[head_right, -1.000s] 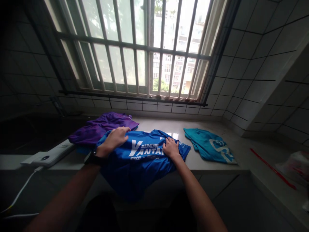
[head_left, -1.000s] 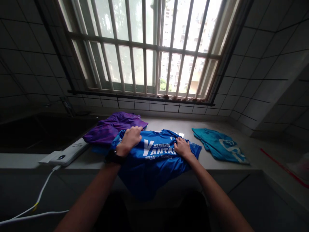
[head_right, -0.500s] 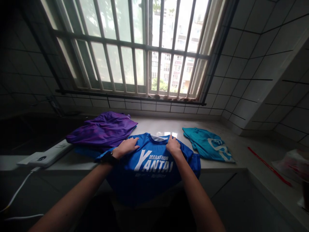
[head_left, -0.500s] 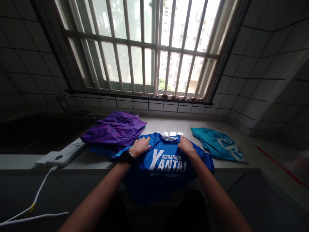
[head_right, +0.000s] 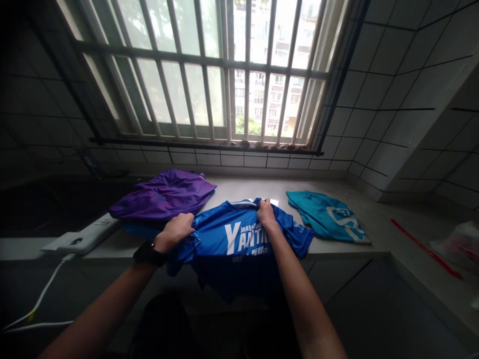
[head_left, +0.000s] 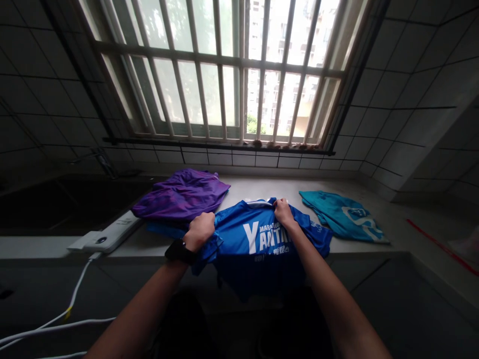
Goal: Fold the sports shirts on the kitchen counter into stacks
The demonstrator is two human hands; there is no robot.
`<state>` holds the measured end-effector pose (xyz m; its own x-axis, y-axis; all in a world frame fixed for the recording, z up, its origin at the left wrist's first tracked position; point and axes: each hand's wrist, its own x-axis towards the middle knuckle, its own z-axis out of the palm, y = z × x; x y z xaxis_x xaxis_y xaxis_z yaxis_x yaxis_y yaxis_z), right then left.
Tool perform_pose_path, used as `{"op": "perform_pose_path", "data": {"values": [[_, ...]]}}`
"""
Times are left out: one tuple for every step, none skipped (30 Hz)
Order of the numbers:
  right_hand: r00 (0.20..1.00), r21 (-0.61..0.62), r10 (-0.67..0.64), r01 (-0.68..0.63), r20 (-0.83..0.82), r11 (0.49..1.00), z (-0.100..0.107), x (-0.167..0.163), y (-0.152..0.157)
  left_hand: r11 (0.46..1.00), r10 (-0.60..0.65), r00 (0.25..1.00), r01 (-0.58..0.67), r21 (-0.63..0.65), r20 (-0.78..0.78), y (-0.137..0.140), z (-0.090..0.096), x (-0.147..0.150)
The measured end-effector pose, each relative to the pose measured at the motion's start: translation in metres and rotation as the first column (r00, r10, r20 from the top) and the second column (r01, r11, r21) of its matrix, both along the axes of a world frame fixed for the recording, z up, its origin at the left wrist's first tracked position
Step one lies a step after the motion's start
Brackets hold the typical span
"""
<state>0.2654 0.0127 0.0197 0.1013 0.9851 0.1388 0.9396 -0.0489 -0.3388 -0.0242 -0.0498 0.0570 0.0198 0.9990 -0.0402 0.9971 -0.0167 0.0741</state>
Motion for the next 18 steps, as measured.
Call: {"op": "perform_pose_path", "data": {"values": [[0.998,-0.017,0.055,-0.055,0.001,0.998,-0.002,-0.001,0.000,0.999,0.032,0.999,-0.032,-0.006,-0.011,-0.003,0.002,0.000],[0.994,-0.033,0.109,-0.108,0.005,0.994,-0.004,-0.002,-0.001,0.998,0.059,0.998,-0.059,0.008,-0.014,-0.006,0.004,-0.001],[0.989,-0.047,0.150,-0.149,0.012,0.988,-0.004,-0.003,-0.001,0.996,0.081,0.997,-0.081,0.033,-0.013,-0.008,0.006,-0.002],[0.984,-0.061,0.179,-0.177,0.023,0.982,-0.005,-0.003,0.000,0.994,0.097,0.995,-0.096,0.059,-0.008,-0.010,0.008,-0.004],[0.979,-0.078,0.202,-0.198,0.036,0.977,-0.005,-0.003,0.001,0.993,0.097,0.995,-0.097,0.074,0.000,-0.012,0.009,-0.006],[0.973,-0.098,0.224,-0.218,0.050,0.971,-0.004,-0.002,0.002,0.994,0.088,0.996,-0.088,0.060,0.007,-0.014,0.009,-0.008],[0.968,-0.116,0.244,-0.236,0.063,0.965,-0.004,-0.002,0.003,0.997,0.069,0.997,-0.070,0.019,0.015,-0.016,0.009,-0.010],[0.963,-0.132,0.259,-0.248,0.073,0.960,-0.004,-0.001,0.004,0.999,0.033,0.999,-0.032,-0.032,0.028,-0.019,0.007,-0.010],[0.960,-0.142,0.268,-0.255,0.080,0.956,-0.004,0.000,0.005,0.997,-0.018,0.999,0.022,-0.075,0.050,-0.021,0.003,-0.010],[0.959,-0.147,0.271,-0.257,0.084,0.955,-0.004,0.000,0.007,0.992,-0.069,0.995,0.076,-0.099,0.078,-0.023,-0.001,-0.008],[0.959,-0.150,0.271,-0.257,0.085,0.955,-0.004,0.001,0.008,0.988,-0.103,0.989,0.114,-0.102,0.108,-0.024,-0.005,-0.007],[0.959,-0.152,0.271,-0.256,0.086,0.955,-0.004,0.001,0.009,0.987,-0.121,0.983,0.133,-0.087,0.138,-0.025,-0.009,-0.005],[0.959,-0.155,0.271,-0.256,0.085,0.954,-0.004,0.002,0.009,0.989,-0.122,0.978,0.134,-0.062,0.168,-0.025,-0.013,-0.004],[0.958,-0.158,0.273,-0.258,0.085,0.953,-0.003,0.002,0.010,0.993,-0.104,0.975,0.114,-0.037,0.195,-0.024,-0.014,-0.005],[0.957,-0.162,0.276,-0.261,0.083,0.952,-0.003,0.003,0.011,0.997,-0.075,0.973,0.079,-0.008,0.218,-0.022,-0.013,-0.008],[0.957,-0.165,0.278,-0.262,0.081,0.951,-0.002,0.003,0.011,0.999,-0.043,0.971,0.035,0.039,0.235,-0.019,-0.010,-0.013],[0.957,-0.167,0.278,-0.262,0.078,0.950,-0.002,0.003,0.011,0.995,-0.005,0.969,-0.021,0.102,0.248,-0.016,-0.005,-0.021],[0.958,-0.169,0.276,-0.261,0.073,0.950,-0.001,0.003,0.011,0.980,0.041,0.966,-0.089,0.177,0.256,-0.013,0.002,-0.030]]}}
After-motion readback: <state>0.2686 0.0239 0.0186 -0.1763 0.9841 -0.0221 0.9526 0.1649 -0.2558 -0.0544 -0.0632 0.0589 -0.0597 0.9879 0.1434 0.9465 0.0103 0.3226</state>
